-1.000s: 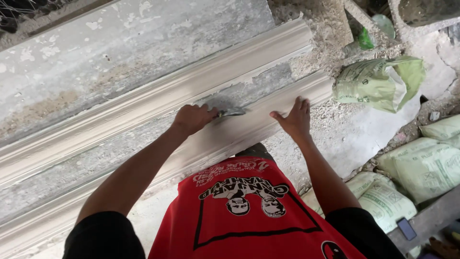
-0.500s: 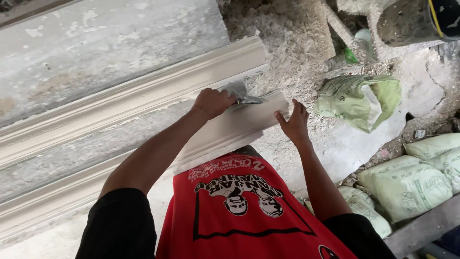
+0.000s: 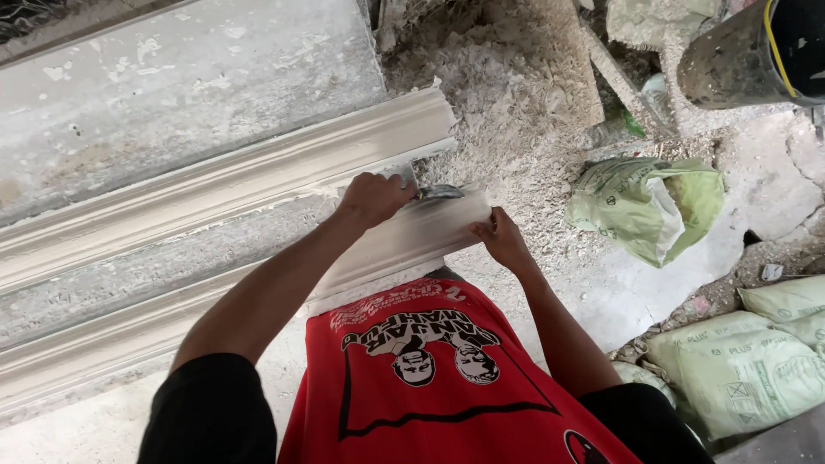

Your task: Shaping and smoothing a plaster cornice molding using specialized scrapers and putty knives.

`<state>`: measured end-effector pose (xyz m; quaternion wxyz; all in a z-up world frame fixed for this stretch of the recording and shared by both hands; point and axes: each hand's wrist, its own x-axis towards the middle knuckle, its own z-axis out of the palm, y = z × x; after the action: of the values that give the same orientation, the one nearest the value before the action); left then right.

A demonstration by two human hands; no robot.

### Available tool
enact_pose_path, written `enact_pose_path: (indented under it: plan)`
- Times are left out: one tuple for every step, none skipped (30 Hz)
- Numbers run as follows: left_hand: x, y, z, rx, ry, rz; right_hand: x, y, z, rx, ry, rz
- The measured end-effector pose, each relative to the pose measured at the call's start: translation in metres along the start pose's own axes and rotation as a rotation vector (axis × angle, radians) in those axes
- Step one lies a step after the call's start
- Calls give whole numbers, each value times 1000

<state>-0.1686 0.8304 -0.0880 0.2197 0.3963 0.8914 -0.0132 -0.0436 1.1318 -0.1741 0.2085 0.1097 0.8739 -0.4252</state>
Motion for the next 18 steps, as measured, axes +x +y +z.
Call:
enact_pose_path:
  plan:
    - [2, -2, 2, 3, 1, 0, 2, 0, 0, 1, 2, -2]
    - [4, -5, 4, 10, 10, 7, 3, 1, 0, -14, -24, 7]
    - [5, -5, 7, 14, 17, 14, 3, 2, -1, -31, -52, 19]
    - [3, -5, 4, 14, 17, 15, 3, 3, -3, -31, -51, 19]
    - [0, -6, 0, -4, 32, 19, 4, 3, -2, 14, -49, 9]
    - [-3, -8, -3, -22, 47, 23, 5, 3, -1, 59, -47, -1]
    - [4, -3, -8, -20, 45, 22, 5, 5, -1, 62, -48, -2]
    - [10, 3, -13, 5, -18, 6, 5, 7, 0, 57, -53, -13]
    - [18, 7, -19, 32, -77, -10, 7, 8, 1, 52, -55, -26]
    - [26, 10, -10, 35, -76, -11, 8, 9, 4, 53, -54, -29]
    - [37, 16, 0, 7, 12, 10, 8, 13, 3, 51, -48, -45]
    - [47, 22, 11, -21, 100, 31, 7, 16, 3, 48, -43, -61]
    - [47, 22, 6, -22, 103, 31, 8, 17, 4, 45, -42, -62]
    - [48, 22, 2, 1, 122, 36, 9, 17, 4, 41, -41, -77]
    - [49, 23, -2, 23, 141, 41, 9, 18, 3, 37, -40, -90]
    - [43, 24, -10, 21, 144, 42, 9, 20, 2, 34, -39, -90]
    - [37, 21, -18, 5, 57, 20, 12, 20, 3, 26, -50, -79]
    - [30, 19, -26, -11, -29, -3, 14, 20, 4, 19, -62, -67]
